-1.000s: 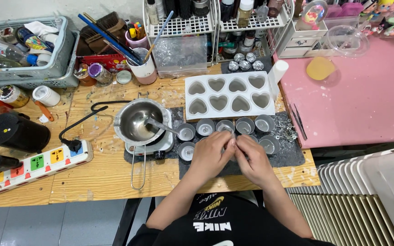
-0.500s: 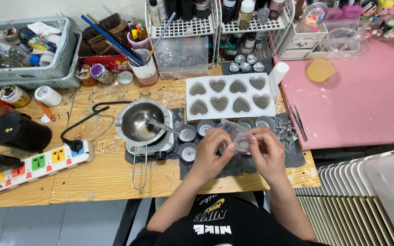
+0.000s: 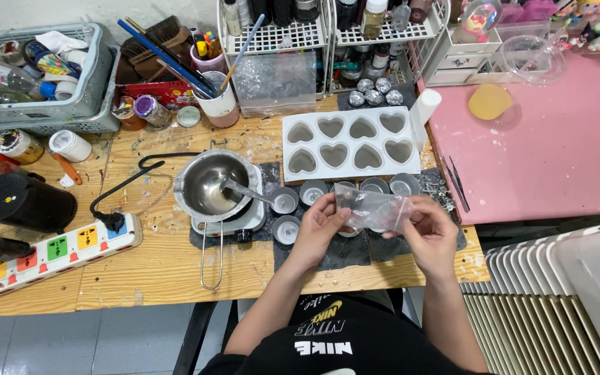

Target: Placing candle wicks into small metal containers at a workshop bench.

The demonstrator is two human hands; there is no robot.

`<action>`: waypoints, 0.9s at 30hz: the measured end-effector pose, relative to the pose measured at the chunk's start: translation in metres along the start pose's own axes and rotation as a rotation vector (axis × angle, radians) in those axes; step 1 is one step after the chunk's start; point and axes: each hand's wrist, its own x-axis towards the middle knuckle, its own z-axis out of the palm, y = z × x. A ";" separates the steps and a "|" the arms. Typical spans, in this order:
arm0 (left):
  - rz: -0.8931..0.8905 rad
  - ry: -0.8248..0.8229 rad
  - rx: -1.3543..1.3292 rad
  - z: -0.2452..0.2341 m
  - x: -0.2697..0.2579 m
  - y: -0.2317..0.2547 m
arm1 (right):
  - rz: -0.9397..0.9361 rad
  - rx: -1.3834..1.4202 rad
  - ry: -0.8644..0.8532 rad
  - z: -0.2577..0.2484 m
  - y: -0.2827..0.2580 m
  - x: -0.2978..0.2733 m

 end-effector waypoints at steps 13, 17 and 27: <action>-0.060 0.027 0.162 -0.011 -0.005 -0.013 | 0.086 -0.431 -0.120 -0.023 0.002 -0.018; -0.076 0.008 0.040 0.001 0.002 -0.008 | 0.112 -0.523 -0.158 -0.018 -0.008 -0.009; -0.009 -0.044 0.087 -0.010 0.004 -0.032 | 0.002 -0.573 -0.214 -0.018 0.000 -0.004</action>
